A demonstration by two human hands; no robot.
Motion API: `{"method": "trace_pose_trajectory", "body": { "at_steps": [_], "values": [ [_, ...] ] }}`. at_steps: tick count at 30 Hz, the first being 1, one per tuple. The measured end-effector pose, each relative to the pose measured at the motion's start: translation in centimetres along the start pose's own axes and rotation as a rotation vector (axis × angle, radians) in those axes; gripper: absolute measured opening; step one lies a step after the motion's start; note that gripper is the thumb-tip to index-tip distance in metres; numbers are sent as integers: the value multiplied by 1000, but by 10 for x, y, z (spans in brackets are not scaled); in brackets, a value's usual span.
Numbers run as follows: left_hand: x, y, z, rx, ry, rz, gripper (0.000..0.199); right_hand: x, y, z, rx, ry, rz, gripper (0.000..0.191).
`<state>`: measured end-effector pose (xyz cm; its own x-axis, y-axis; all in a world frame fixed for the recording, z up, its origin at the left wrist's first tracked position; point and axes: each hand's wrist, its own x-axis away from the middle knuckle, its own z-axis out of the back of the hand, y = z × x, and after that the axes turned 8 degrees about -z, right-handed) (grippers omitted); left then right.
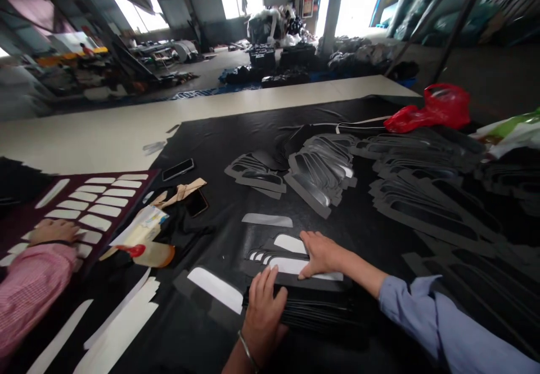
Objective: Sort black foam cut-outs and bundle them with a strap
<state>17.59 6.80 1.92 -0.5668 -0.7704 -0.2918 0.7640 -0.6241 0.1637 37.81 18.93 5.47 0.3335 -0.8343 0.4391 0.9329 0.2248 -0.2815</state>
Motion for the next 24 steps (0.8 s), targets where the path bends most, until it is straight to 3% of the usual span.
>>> {"method": "trace_pose_trajectory", "body": {
  "at_steps": [3,8,10,13,18,21,24],
  "values": [
    [2,1,1,18,-14,25,45,3,-5,4,54,28,12,79],
    [10,4,0,-79,164,21,57,45,-26,-4,181,240,167,57],
    [11,4,3,-122,183,-20,63,62,-32,-10,192,278,221,57],
    [4,2,12,-142,82,-44,73,72,-31,-15,111,233,278,64],
    [-23,-6,28,-65,-176,-49,96,65,-21,-11,34,152,329,71],
    [-34,-12,29,-25,-282,-40,102,65,-19,-9,-12,159,281,78],
    [-39,-18,25,5,-317,-27,99,68,-21,-14,-62,188,206,90]
  ]
}}
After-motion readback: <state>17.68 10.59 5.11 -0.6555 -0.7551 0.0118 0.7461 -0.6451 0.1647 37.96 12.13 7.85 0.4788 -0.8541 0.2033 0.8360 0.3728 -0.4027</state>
